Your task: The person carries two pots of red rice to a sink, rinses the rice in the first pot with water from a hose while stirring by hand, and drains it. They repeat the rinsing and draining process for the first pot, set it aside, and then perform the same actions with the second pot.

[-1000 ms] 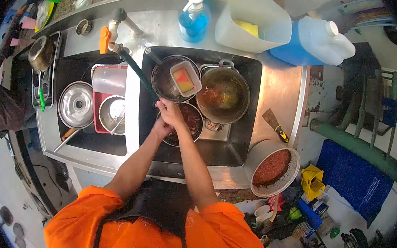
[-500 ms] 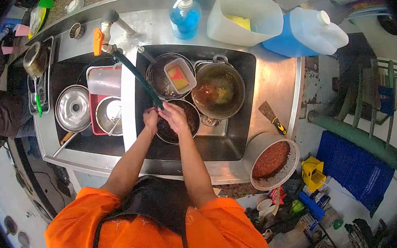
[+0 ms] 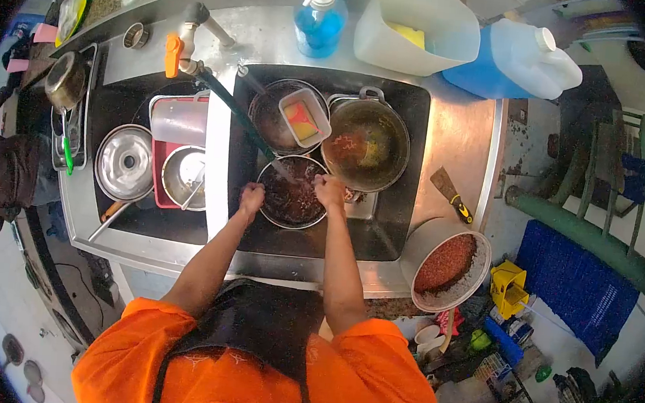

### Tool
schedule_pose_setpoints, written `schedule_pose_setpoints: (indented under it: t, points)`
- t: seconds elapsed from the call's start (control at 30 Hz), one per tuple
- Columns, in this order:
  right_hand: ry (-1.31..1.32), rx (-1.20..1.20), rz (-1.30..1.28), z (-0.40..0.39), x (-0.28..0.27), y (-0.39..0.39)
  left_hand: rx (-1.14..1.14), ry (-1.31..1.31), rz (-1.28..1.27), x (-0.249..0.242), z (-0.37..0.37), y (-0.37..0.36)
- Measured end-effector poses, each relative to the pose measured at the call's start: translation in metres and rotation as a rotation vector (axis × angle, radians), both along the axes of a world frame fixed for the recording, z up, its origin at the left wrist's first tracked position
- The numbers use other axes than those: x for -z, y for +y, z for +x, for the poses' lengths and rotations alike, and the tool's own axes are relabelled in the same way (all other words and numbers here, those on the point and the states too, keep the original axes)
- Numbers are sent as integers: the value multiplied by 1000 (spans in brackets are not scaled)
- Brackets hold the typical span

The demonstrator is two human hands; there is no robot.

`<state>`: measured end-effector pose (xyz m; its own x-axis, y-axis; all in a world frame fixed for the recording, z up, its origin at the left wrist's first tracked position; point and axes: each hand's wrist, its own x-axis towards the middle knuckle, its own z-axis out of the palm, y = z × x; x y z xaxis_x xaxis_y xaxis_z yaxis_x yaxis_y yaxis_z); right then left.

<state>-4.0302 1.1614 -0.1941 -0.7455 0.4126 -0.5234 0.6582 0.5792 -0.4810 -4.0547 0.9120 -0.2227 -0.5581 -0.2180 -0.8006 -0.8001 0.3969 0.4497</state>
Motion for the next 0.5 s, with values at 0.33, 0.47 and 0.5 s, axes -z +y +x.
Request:
schedule_pose_setpoints:
  t: [0.33, 0.47, 0.5]
  points:
    - [67, 37, -163, -35, -22, -20, -36, -99, 297, -45, -8, 6]
    - [101, -51, -224, -44, -26, -36, -26, -93, 287, -46, -6, 10]
    - [83, -34, -228, -42, -21, -39, 23, -99, 249, -47, -7, 10]
